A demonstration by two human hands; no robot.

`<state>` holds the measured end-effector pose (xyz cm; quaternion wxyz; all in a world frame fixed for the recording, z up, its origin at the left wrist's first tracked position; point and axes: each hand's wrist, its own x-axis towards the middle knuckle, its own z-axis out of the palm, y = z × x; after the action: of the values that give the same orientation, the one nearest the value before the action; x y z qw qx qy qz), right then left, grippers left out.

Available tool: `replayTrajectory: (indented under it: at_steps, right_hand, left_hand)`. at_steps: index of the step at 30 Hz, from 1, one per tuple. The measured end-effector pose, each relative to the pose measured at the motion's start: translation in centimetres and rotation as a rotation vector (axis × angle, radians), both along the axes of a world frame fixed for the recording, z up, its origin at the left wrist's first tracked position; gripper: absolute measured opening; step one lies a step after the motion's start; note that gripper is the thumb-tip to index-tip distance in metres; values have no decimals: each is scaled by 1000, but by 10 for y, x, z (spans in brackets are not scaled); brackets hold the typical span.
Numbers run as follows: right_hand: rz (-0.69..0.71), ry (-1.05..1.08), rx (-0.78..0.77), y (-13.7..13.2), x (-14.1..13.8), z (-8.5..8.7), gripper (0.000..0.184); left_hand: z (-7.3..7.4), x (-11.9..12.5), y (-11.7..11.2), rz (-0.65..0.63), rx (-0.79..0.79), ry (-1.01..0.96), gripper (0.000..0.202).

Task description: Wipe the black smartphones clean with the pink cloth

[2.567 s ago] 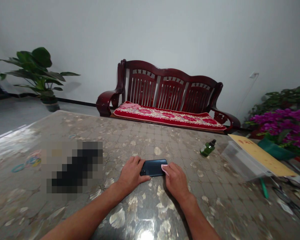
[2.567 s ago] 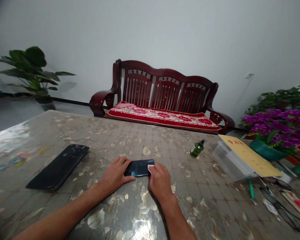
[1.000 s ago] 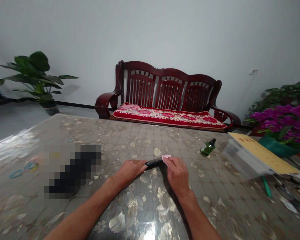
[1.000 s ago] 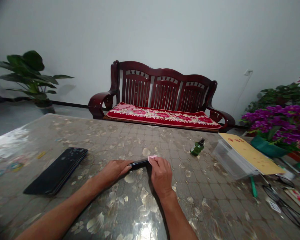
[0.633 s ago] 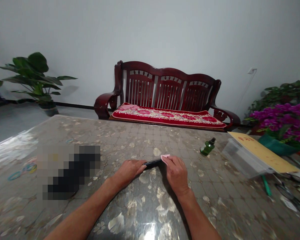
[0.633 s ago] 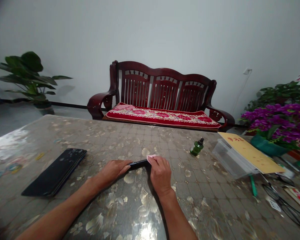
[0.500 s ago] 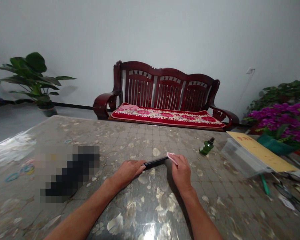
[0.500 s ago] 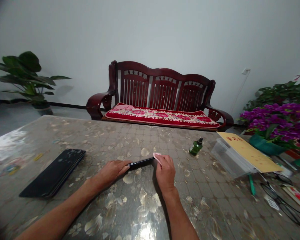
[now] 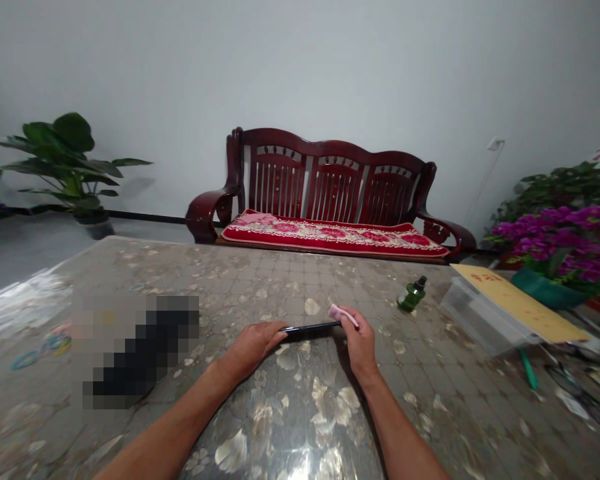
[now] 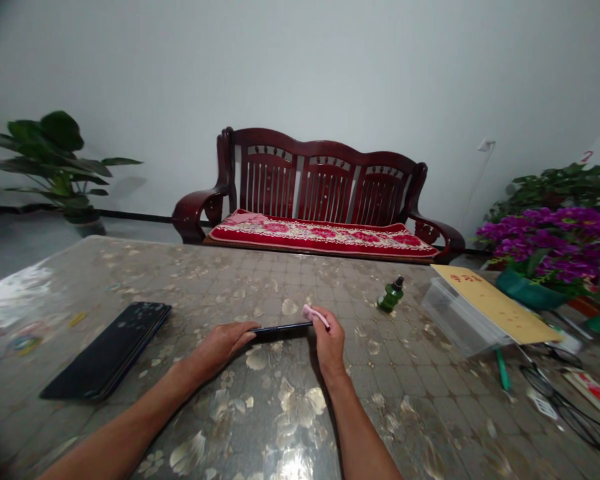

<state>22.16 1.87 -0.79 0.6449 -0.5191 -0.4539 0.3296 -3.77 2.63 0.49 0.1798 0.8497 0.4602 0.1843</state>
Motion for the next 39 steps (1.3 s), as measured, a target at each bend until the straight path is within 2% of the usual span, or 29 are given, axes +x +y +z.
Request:
replayTrajectory:
  at_steps: [5,9,14,18,24,30,32,35,39]
  right_hand:
    - [-4,-143,57,-3,-2,-4,28]
    - [59,-406,174,-7,2,0,26]
    - [172,-703,325,-15,8,10,27]
    - [132,-786,384,-13,6,10,29]
    - [-31,-727,278,0,3,-6,30]
    - [-14,-651,153,-3,7,-15,30]
    - [-59,-568,118,-4,7,-16,31]
    - [-155,-324,44,-2,6,-20,36]
    - [-120,-116,-25,1,1,-24,42]
  left_hand:
    - [2,1,-2,30,-33,-96,35]
    - [3,3,0,95,-53,-211,36]
    - [-1,8,15,261,-98,-274,33]
    - [-4,16,34,335,-113,-275,36]
    - [-5,27,62,325,-158,-287,33]
    - [-3,35,88,207,-223,-231,33]
    - [-2,38,96,167,-244,-199,32]
    - [0,43,106,129,-255,-143,31]
    - [3,52,113,113,-227,-80,28]
